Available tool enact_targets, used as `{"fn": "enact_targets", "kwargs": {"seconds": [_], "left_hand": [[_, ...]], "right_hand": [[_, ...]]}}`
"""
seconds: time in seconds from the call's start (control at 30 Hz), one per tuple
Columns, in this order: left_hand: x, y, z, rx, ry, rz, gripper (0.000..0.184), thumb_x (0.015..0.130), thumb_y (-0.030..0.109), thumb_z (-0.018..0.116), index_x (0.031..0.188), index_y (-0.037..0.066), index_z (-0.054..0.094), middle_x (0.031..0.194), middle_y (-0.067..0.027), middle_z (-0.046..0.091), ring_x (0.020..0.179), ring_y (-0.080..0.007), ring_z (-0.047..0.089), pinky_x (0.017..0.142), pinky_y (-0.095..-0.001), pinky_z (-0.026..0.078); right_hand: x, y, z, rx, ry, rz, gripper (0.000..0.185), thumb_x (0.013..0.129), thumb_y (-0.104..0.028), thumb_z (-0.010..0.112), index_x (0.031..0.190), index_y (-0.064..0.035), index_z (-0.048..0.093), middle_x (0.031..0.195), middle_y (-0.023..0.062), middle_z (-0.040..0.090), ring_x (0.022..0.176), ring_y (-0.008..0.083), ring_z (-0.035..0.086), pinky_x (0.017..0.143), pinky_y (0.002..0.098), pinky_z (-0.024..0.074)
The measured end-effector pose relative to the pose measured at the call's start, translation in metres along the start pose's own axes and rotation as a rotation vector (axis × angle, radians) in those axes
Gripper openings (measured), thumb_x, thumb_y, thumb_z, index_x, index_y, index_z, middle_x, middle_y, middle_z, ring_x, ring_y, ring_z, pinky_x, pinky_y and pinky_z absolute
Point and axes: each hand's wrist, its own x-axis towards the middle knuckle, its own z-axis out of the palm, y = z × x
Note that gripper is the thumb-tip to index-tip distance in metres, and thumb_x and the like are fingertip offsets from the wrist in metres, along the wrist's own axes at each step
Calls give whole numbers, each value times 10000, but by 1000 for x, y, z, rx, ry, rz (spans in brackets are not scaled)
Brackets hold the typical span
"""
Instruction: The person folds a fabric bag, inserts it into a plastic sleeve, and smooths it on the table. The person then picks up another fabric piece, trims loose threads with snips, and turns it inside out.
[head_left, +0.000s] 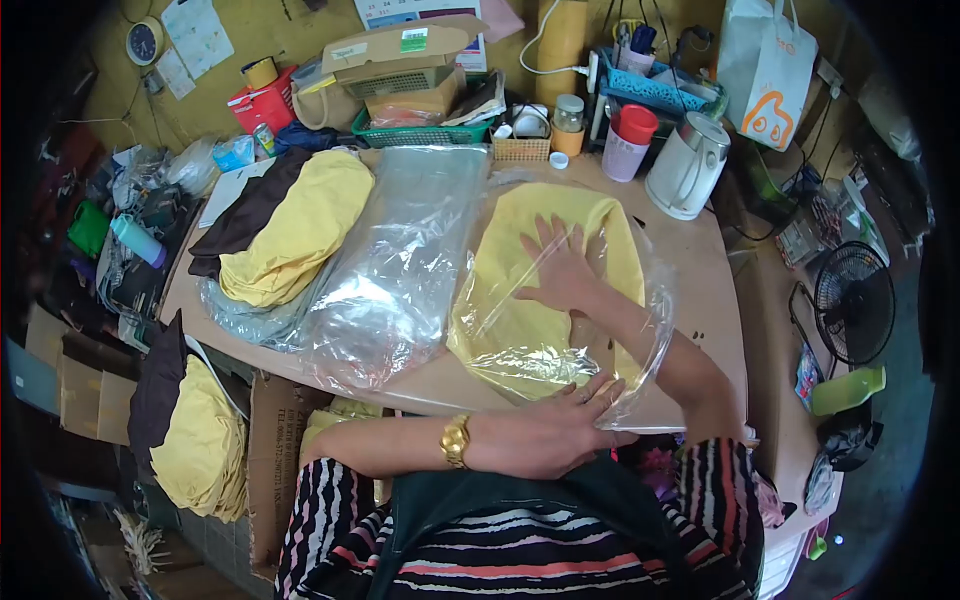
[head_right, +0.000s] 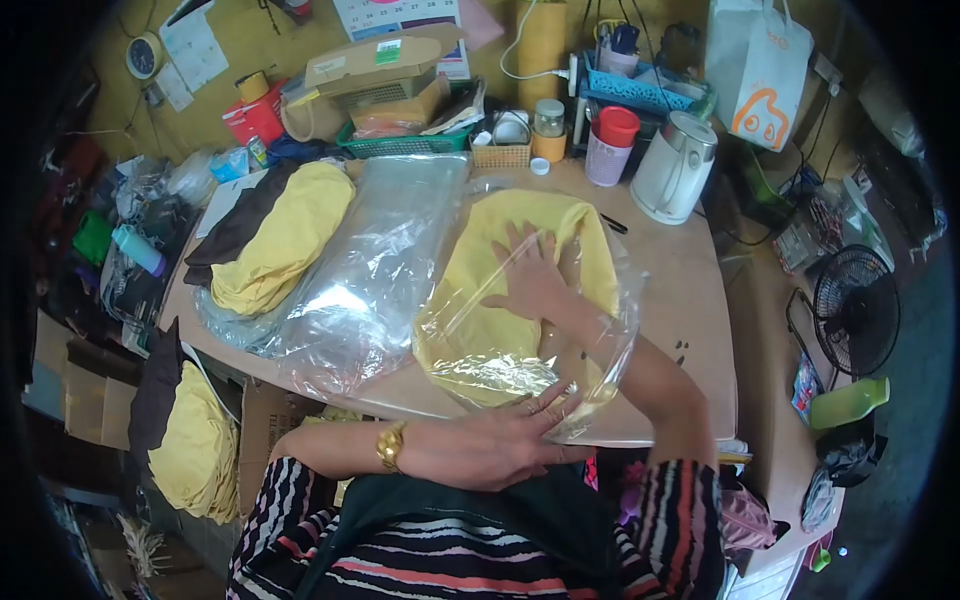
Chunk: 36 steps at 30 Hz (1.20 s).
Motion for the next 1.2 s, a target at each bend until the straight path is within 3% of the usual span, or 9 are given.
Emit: {"fn": "enact_targets", "kwargs": {"seconds": [0.1, 0.27, 0.43, 0.73, 0.8, 0.83, 0.97, 1.13, 1.2], "left_hand": [[31, -11, -75, -231, -179, -196, 412, 873, 257, 619, 1242, 87, 553, 1324, -227, 496, 1175, -365, 531, 943, -401, 451], [91, -138, -74, 362, 565, -255, 512, 828, 550, 614, 1038, 84, 634, 1042, -172, 639, 972, -370, 604, 954, -559, 388], [103, -178, 21, 166, -193, -344, 207, 817, 327, 644, 917, 155, 699, 875, -62, 673, 965, -260, 627, 1089, -663, 145], [168, -47, 54, 130, 42, 197, 201, 825, 155, 544, 659, 153, 659, 653, -40, 605, 875, -221, 627, 1092, -667, 154], [161, -44, 85, -51, 276, 346, 157, 827, 147, 542, 713, 129, 648, 684, -31, 615, 929, -210, 613, 1093, -639, 201], [142, -16, 19, 181, -41, 261, 113, 828, 171, 600, 892, 89, 643, 950, -64, 650, 1086, -232, 566, 1083, -570, 271], [59, -26, -41, -80, 126, -308, 580, 802, 229, 706, 1298, 40, 472, 1356, -218, 420, 1286, -379, 402, 1033, -486, 343], [-85, -93, -14, 410, 554, -479, 983, 774, 355, 747, 1484, 21, 154, 1150, -254, 564, 940, -323, 609, 814, -377, 500], [-104, -79, 13, -624, 386, -895, 1006, 828, 257, 721, 1496, 33, 3, 1101, -214, 596, 825, -255, 623, 786, -357, 521]], "right_hand": [[6, -8, 37, 246, -269, 150, 931, 766, -636, 613, 1476, -127, 291, 1548, 197, 141, 1416, 452, 91, 1098, 660, 92], [-9, -48, 57, 265, -173, -37, 948, 758, -649, 611, 1488, -156, 262, 1552, 196, 129, 1416, 460, 83, 1092, 673, 80], [-33, -60, 63, 175, -57, -78, 966, 749, -662, 609, 1501, -185, 233, 1557, 195, 117, 1415, 469, 75, 1087, 686, 67], [-12, -7, 15, 202, -268, 226, 1072, 699, -789, 547, 1524, -234, 147, 1582, 143, 80, 1414, 491, 28, 1067, 714, 76], [-11, 9, 14, 121, -315, 351, 1053, 700, -789, 545, 1519, -237, 179, 1576, 152, 109, 1410, 495, 58, 1064, 718, 82], [-13, 20, 21, 117, -321, 374, 1044, 704, -801, 523, 1521, -252, 174, 1577, 151, 116, 1408, 499, 70, 1068, 713, 75], [-36, 32, 4, 117, -354, 431, 1009, 730, -780, 520, 1521, -283, 140, 1583, 166, 23, 1420, 483, 29, 1073, 705, 84], [-82, 7, -13, 165, -381, 284, 1003, 729, -793, 506, 1519, -291, 146, 1569, 213, 41, 1406, 509, 78, 1069, 700, 101], [-93, -1, -8, 189, -370, 380, 954, 754, -760, 516, 1511, -271, 204, 1567, 219, 46, 1399, 523, 78, 1064, 706, 92]]}}
